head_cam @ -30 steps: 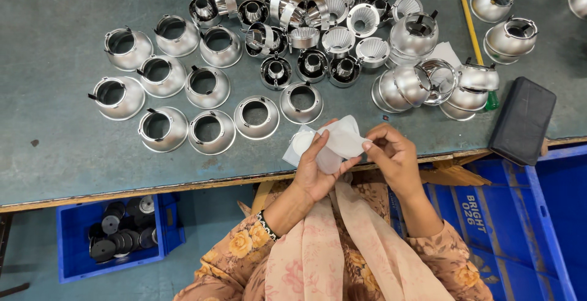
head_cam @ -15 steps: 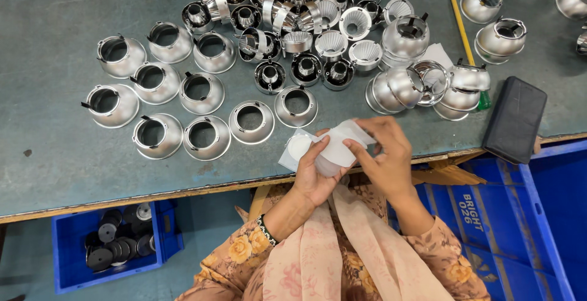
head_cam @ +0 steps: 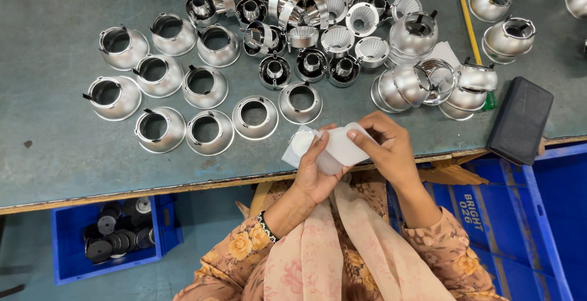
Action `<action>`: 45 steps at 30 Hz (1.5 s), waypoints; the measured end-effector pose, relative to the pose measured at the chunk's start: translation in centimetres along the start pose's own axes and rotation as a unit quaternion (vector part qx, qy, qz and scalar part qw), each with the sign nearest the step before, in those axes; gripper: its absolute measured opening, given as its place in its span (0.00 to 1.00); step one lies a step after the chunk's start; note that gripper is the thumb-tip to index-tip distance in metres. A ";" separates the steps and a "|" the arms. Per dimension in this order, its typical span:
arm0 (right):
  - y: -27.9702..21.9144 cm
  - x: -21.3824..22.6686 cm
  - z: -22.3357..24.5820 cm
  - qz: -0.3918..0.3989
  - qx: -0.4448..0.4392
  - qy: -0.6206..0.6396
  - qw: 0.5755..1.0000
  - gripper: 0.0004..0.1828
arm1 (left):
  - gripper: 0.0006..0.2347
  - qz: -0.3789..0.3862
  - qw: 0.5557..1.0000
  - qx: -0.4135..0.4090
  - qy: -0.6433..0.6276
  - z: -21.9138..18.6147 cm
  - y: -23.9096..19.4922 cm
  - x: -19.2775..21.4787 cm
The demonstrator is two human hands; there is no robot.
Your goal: The person arranges multiple silver metal lamp housing parts on a workbench, then repeatedly picks up small white circular inserts and places them inside the housings. The person handles the parts one at a time, occasionally adjusting their position on the table.
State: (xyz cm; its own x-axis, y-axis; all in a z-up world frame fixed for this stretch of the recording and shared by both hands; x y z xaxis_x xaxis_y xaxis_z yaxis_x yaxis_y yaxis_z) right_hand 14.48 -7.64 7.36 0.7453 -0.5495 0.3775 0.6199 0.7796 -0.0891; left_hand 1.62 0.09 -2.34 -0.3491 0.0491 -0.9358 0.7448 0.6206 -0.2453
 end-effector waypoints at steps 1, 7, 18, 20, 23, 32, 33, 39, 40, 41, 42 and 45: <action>0.0 0.1 0.1 -0.008 0.008 -0.007 1.000 0.06 | 0.18 0.009 1.000 0.006 -0.013 -0.1 0.0 -0.3; -0.8 1.0 2.3 -0.015 0.101 -0.081 0.991 0.08 | 0.22 0.029 0.997 0.017 -0.075 -0.6 0.1 -1.5; -0.4 0.8 4.4 0.015 0.153 -0.170 0.973 0.09 | 0.20 0.092 0.984 0.009 -0.153 -0.2 0.5 -0.1; -0.1 1.0 4.7 0.002 0.135 -0.166 0.977 0.07 | 0.19 0.043 0.990 0.018 -0.130 -0.3 0.5 0.0; -0.2 0.7 5.2 0.035 0.153 -0.197 0.968 0.09 | 0.18 0.034 0.990 0.022 -0.133 -0.4 0.6 0.0; 0.2 1.2 5.7 0.090 0.168 -0.171 0.967 0.07 | 0.17 0.030 0.988 0.022 -0.147 -0.5 0.5 0.2; 0.3 1.2 5.7 0.098 0.157 -0.185 0.965 0.07 | 0.17 0.023 0.988 0.024 -0.149 -0.5 0.5 0.2; 0.0 1.4 5.9 0.048 0.171 -0.240 0.954 0.07 | 0.17 0.051 0.986 0.016 -0.155 -0.6 0.7 0.1; -0.1 1.3 5.9 0.034 0.152 -0.264 0.952 0.07 | 0.17 0.034 0.988 0.020 -0.148 -0.6 0.7 0.2; -0.1 1.3 5.9 0.020 0.133 -0.287 0.948 0.08 | 0.17 0.018 0.990 0.023 -0.140 -0.6 0.7 0.3; -0.2 1.4 6.0 0.041 0.153 -0.266 0.951 0.07 | 0.17 0.002 0.991 0.026 -0.133 -0.5 0.7 0.3; -0.2 1.5 6.3 0.073 0.188 -0.238 0.950 0.05 | 0.17 0.044 0.986 0.016 -0.162 -0.6 0.6 0.3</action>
State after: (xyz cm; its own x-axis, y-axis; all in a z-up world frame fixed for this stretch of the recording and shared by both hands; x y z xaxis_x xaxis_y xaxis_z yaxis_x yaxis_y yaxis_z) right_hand 13.97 -6.70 13.76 0.5661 -0.2990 0.7682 0.3209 0.9383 0.1288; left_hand 1.62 0.98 -2.66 -0.0865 -0.1537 -0.9843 0.7830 0.6004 -0.1626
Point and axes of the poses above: each hand's wrist, its own y-axis towards the middle knuckle, its own x-axis out of the back of the hand, z = x × y, the point moved 1 cm from there along y, towards the middle knuckle, and after that the axes turned 14 degrees about -x, right-handed, at the moved point
